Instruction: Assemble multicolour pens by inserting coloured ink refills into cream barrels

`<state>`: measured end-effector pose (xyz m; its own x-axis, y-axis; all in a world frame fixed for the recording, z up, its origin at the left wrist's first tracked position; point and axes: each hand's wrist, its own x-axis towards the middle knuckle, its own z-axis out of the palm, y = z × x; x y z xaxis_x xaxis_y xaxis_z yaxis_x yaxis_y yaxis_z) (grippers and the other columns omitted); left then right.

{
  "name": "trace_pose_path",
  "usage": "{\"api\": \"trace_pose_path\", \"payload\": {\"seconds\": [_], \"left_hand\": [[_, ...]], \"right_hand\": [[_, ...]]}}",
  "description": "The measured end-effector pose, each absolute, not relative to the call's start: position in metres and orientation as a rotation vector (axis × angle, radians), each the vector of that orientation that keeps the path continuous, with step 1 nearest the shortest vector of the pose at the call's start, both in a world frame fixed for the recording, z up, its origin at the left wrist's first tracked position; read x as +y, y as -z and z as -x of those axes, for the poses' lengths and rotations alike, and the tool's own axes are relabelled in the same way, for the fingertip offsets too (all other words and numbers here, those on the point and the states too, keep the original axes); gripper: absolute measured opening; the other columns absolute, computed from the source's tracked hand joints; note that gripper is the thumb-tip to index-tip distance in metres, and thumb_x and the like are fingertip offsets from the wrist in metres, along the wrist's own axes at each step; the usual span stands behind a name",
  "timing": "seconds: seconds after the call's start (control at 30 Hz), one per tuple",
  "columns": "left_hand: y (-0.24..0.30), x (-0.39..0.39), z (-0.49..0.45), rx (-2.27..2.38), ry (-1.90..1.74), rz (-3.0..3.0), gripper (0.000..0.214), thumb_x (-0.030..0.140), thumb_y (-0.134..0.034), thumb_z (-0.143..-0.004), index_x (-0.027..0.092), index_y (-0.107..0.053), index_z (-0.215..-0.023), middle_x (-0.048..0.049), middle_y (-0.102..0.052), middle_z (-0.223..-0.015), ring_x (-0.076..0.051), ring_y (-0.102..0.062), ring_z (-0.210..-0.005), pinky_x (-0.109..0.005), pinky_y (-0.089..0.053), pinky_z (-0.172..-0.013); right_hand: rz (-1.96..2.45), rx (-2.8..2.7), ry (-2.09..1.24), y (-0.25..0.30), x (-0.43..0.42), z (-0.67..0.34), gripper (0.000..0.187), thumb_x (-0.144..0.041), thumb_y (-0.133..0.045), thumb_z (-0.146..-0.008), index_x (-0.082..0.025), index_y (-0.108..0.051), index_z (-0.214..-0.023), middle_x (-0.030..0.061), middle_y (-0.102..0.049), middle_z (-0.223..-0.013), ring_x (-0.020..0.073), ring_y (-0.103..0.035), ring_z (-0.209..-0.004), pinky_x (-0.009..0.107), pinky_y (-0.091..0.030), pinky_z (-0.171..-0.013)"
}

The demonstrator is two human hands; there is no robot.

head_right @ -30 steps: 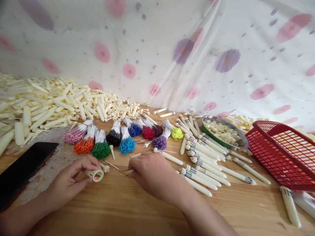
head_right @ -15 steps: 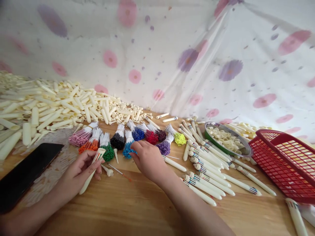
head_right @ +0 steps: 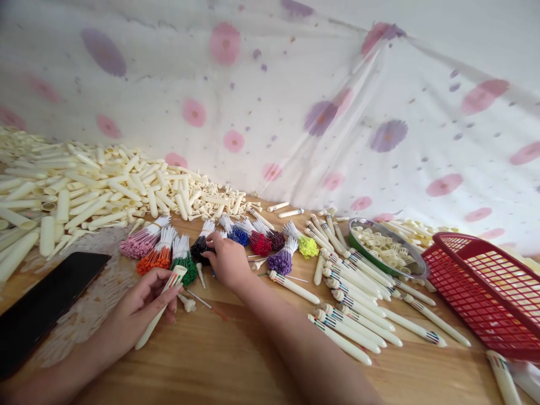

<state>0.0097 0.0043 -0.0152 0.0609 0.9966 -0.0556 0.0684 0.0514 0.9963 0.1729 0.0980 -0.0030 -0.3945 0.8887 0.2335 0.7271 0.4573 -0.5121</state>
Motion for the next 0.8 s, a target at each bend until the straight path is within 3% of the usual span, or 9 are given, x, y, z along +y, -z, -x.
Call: {"api": "trace_pose_path", "payload": {"seconds": [0.13, 0.23, 0.4, 0.5, 0.57, 0.7, 0.8], "left_hand": [[0.016, 0.005, -0.009, 1.236, -1.095, -1.265, 0.027, 0.045, -0.060, -0.078, 0.019, -0.054, -0.085, 0.0051, -0.056, -0.056, -0.013, -0.055, -0.053, -0.025, -0.050, -0.053], [0.019, 0.006, -0.008, 1.234, -1.091, -1.292, 0.025, 0.043, -0.060, -0.079, 0.019, -0.055, -0.085, 0.0050, -0.056, -0.057, -0.013, -0.055, -0.053, -0.024, -0.050, -0.054], [0.024, 0.010, -0.008, 1.225, -1.107, -1.258, 0.030, 0.046, -0.062, -0.076, 0.018, -0.057, -0.086, -0.0001, -0.062, -0.072, -0.016, -0.061, -0.065, -0.027, -0.054, -0.058], [0.023, 0.011, -0.008, 1.203, -1.109, -1.209, 0.035, 0.049, -0.062, -0.075, 0.017, -0.059, -0.091, -0.0027, -0.065, -0.078, -0.017, -0.063, -0.068, -0.029, -0.055, -0.060], [0.018, 0.010, -0.009, 1.190, -1.109, -1.199, 0.037, 0.050, -0.062, -0.075, 0.017, -0.060, -0.093, -0.0038, -0.066, -0.080, -0.017, -0.063, -0.068, -0.029, -0.055, -0.061], [0.013, 0.004, -0.009, 1.112, -1.028, -1.279, 0.038, 0.052, -0.055, -0.080, 0.017, -0.065, -0.091, -0.0043, -0.066, -0.075, -0.012, -0.055, -0.054, -0.022, -0.048, -0.048], [0.018, -0.001, -0.007, 1.061, -0.964, -1.300, 0.041, 0.051, -0.053, -0.082, 0.018, -0.066, -0.102, -0.0061, -0.068, -0.081, -0.010, -0.050, -0.050, -0.020, -0.044, -0.044]], "right_hand": [[1.300, -2.107, -0.530, 0.008, 0.106, -0.178, 0.010, -0.021, -0.064, -0.080, -0.021, -0.060, -0.089, -0.0005, -0.074, -0.087, 0.0152, -0.070, -0.080, 0.025, -0.053, -0.072], [1.236, -2.067, -0.504, 0.010, 0.109, -0.179, 0.004, -0.021, -0.063, -0.081, -0.020, -0.064, -0.084, 0.0009, -0.074, -0.081, 0.0152, -0.070, -0.074, 0.025, -0.054, -0.068], [0.977, -2.152, -0.370, 0.001, 0.085, -0.179, 0.010, -0.019, -0.060, -0.083, -0.021, -0.070, -0.082, 0.0042, -0.073, -0.083, 0.0180, -0.067, -0.082, 0.030, -0.051, -0.078], [0.615, -2.158, -0.184, -0.014, 0.062, -0.186, 0.014, -0.016, -0.056, -0.085, -0.019, -0.069, -0.090, 0.0056, -0.073, -0.086, 0.0166, -0.066, -0.084, 0.028, -0.052, -0.078], [0.632, -1.968, -0.145, -0.025, 0.052, -0.194, 0.012, -0.015, -0.058, -0.084, -0.019, -0.069, -0.089, 0.0048, -0.073, -0.083, 0.0154, -0.066, -0.079, 0.027, -0.053, -0.074], [0.895, -1.440, -0.500, -0.040, 0.044, -0.210, 0.005, -0.023, -0.064, -0.080, -0.023, -0.069, -0.083, 0.0011, -0.071, -0.076, 0.0142, -0.065, -0.067, 0.027, -0.053, -0.062], [0.883, -1.262, -0.695, -0.044, 0.041, -0.215, 0.004, -0.027, -0.068, -0.075, -0.023, -0.070, -0.077, -0.0001, -0.070, -0.072, 0.0139, -0.063, -0.063, 0.027, -0.053, -0.059]]}}
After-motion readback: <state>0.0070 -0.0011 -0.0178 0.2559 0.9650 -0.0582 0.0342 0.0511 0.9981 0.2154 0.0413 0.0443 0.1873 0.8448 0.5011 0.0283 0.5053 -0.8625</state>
